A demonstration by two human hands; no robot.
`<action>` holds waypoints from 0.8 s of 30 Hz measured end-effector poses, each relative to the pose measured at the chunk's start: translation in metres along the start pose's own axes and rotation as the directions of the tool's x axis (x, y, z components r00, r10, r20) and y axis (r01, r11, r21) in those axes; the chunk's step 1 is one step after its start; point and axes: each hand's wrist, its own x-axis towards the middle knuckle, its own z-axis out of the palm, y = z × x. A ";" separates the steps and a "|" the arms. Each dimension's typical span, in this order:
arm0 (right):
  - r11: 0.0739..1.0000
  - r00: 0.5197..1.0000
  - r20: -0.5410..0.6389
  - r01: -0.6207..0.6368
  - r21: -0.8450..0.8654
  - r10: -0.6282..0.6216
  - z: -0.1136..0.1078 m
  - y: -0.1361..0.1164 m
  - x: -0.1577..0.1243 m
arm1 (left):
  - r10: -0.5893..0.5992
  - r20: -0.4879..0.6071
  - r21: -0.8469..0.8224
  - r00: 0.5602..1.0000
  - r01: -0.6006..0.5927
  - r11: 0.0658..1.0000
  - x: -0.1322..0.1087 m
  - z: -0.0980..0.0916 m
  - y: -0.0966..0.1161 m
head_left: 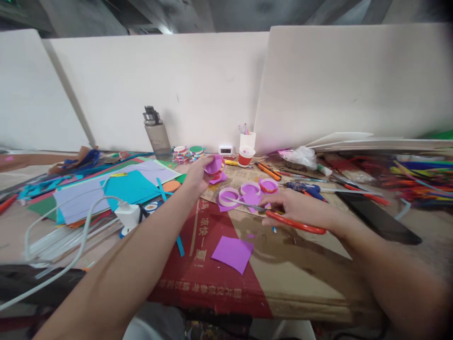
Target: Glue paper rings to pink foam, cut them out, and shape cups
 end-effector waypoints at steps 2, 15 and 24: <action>0.998 0.998 0.064 0.022 -0.051 -0.019 0.000 -0.004 -0.001 | 0.016 -0.007 -0.002 1.000 -0.016 1.000 0.000 -0.001 -0.002; 0.984 0.976 0.195 -0.061 -0.166 0.093 -0.010 0.010 -0.019 | 0.203 0.058 0.155 0.977 -0.210 0.965 -0.005 0.001 -0.015; 0.896 0.942 -0.184 -0.325 -0.303 0.280 0.016 0.002 0.003 | 0.217 0.091 0.267 0.972 -0.234 0.935 -0.015 0.010 -0.022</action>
